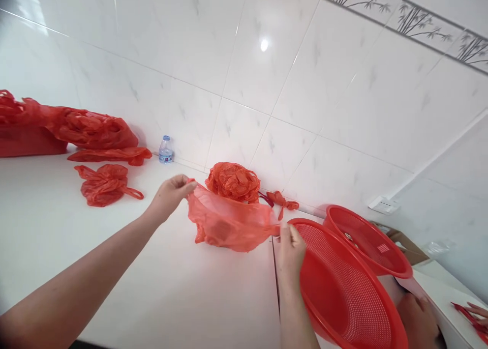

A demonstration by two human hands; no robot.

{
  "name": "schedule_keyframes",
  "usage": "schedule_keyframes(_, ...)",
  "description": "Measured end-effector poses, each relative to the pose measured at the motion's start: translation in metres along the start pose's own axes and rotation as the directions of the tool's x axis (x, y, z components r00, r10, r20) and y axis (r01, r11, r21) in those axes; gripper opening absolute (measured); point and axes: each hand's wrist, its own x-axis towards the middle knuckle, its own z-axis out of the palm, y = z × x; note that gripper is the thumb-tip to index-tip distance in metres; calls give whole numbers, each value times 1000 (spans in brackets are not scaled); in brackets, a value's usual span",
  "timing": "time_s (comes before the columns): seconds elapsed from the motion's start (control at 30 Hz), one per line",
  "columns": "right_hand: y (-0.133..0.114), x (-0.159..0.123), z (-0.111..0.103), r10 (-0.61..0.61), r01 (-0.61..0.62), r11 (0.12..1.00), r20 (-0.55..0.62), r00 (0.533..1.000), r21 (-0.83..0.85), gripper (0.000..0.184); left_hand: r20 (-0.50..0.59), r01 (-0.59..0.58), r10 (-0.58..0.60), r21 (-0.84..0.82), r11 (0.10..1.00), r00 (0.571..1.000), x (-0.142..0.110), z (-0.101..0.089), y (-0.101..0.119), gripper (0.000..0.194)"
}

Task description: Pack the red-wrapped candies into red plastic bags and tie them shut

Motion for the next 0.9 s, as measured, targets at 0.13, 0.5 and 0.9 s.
schedule_keyframes(0.13, -19, 11, -17, -6, 18, 994, 108, 994, -108, 36, -19, -84, 85, 19, 996, 996, 19, -1, 39, 26)
schedule_keyframes(0.5, -43, 2, -39, -49, 68, 992, 175, 983, -102, 28, 35, -96, 99, -82, 992, 994, 11, -11, 76, 24)
schedule_keyframes(0.9, -19, -38, -33, -171, 178, 972, 54, 984, -154, 27, 221, -44, -2, 203, 978, 975, -84, -47, -24, 61)
